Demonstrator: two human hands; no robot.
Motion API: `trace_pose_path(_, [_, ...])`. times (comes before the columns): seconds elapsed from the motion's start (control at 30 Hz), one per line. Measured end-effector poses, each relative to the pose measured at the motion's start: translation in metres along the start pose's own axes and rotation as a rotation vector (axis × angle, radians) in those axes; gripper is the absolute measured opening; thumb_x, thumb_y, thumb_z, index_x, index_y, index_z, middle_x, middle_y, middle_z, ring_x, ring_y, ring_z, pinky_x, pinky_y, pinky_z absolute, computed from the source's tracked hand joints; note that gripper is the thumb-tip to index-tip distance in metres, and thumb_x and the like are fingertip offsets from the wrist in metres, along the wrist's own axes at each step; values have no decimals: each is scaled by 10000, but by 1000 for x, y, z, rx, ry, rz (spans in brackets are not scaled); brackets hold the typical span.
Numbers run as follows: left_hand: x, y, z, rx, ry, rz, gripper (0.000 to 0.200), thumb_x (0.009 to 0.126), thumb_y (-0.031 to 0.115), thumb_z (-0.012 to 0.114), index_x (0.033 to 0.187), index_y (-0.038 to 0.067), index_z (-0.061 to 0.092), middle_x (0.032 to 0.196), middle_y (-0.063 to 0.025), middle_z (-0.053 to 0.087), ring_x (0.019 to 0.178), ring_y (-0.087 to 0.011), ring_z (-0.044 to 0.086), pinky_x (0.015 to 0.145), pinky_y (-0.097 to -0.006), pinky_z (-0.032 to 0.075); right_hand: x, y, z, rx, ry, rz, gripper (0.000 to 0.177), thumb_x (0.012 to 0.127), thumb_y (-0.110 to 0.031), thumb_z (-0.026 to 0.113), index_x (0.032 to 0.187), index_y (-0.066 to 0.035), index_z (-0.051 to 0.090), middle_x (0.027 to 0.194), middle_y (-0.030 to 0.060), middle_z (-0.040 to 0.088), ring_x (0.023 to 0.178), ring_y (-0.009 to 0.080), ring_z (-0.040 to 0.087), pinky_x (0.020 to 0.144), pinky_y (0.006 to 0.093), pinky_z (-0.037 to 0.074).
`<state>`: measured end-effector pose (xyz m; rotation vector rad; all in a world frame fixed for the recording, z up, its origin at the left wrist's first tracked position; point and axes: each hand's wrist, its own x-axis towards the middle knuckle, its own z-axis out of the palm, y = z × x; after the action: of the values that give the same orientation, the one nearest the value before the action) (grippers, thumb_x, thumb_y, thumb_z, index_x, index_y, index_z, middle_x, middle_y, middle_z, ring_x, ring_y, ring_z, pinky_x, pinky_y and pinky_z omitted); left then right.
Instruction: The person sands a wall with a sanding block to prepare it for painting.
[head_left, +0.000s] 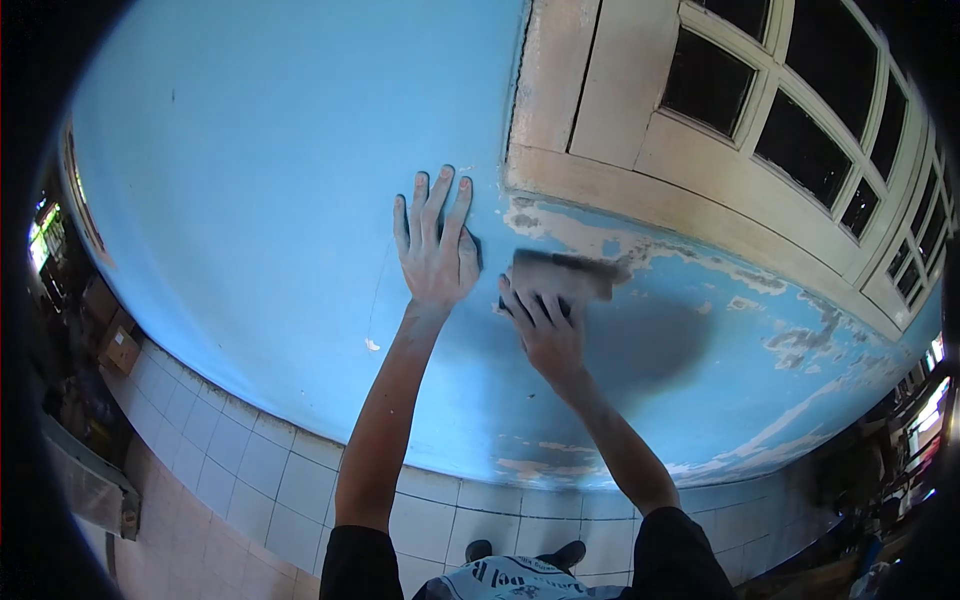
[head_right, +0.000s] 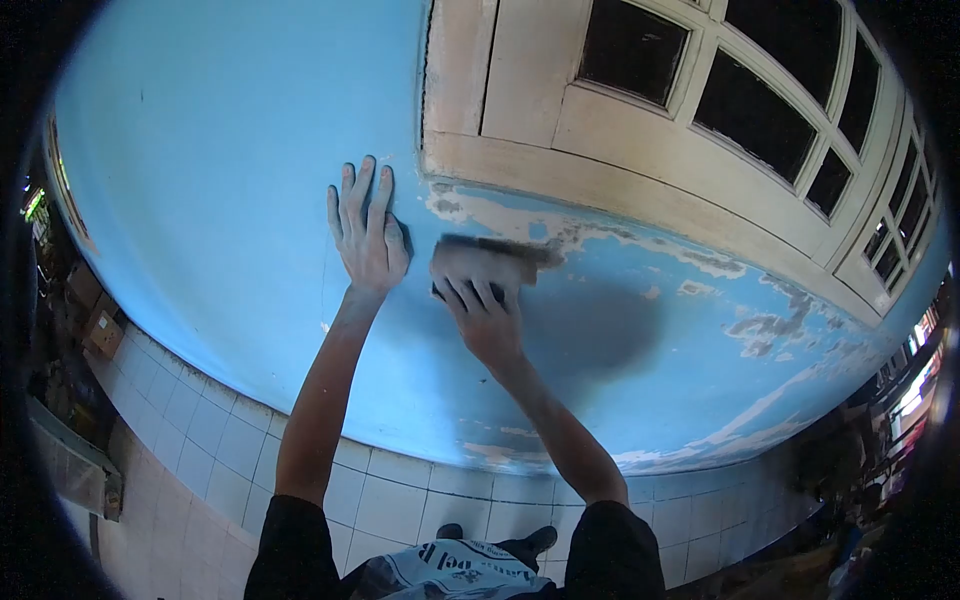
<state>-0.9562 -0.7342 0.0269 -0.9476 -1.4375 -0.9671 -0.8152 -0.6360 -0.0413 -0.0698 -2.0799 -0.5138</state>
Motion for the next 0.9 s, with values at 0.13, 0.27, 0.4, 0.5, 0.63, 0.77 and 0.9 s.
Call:
trace_pose_path(0.13, [-1, -2, 0, 6, -32, 9, 496, 852, 135, 367, 1340, 96, 447, 1410, -123, 393, 1334, -343, 307, 1073, -558, 177, 21, 11, -28, -77, -38, 182, 360, 879, -250, 537, 1218, -141, 587, 1323, 14, 510, 1246, 285, 416, 1017, 567, 235])
trace_pose_path(0.27, [1, -2, -1, -2, -33, 29, 467, 916, 171, 290, 1350, 60, 422, 1407, -162, 385, 1335, -368, 296, 1071, -565, 163, 17, 4, -26, -192, 10, 236, 417, 856, -310, 568, 1257, -197, 562, 1180, -57, 571, 1138, 136, 467, 938, 580, 333])
trace_pose_path(0.4, [2, -3, 2, 5, -15, 47, 459, 926, 175, 288, 1349, 56, 422, 1407, -167, 384, 1332, -372, 299, 1065, -571, 168, -7, 15, -6, 74, -120, -94, 414, 861, -301, 559, 1256, -178, 560, 1167, -45, 574, 1070, 156, 498, 982, 533, 281])
trace_pose_path(0.5, [1, -3, 2, 14, -12, 56, 455, 931, 177, 283, 1346, 53, 424, 1407, -169, 382, 1333, -374, 296, 1065, -571, 166, 36, 18, -42, -1, 140, 279, 407, 871, -303, 555, 1249, -152, 567, 1103, -3, 590, 989, 179, 503, 948, 520, 300])
trace_pose_path(0.63, [0, -3, 0, 25, -21, 54, 456, 942, 200, 272, 1348, 51, 417, 1412, -175, 370, 1334, -378, 289, 1066, -569, 161, 28, 15, -43, 2, 48, 248, 427, 861, -318, 572, 1247, -136, 566, 1129, 35, 588, 1033, 202, 504, 970, 503, 307])
trace_pose_path(0.77, [0, -5, 3, 54, -11, 58, 468, 946, 219, 254, 1354, 48, 407, 1414, -184, 359, 1335, -383, 280, 1066, -567, 161, 12, 50, -38, 211, 76, 137, 445, 845, -316, 597, 1246, -127, 559, 1157, 71, 574, 1099, 229, 498, 996, 466, 334])
trace_pose_path(0.9, [1, -5, 2, 54, -8, 70, 473, 949, 230, 246, 1354, 44, 405, 1416, -186, 352, 1337, -384, 277, 1064, -570, 161, 27, 52, -63, 103, 46, 140, 450, 822, -301, 620, 1243, -154, 559, 1204, 64, 548, 1146, 240, 482, 1036, 466, 321])
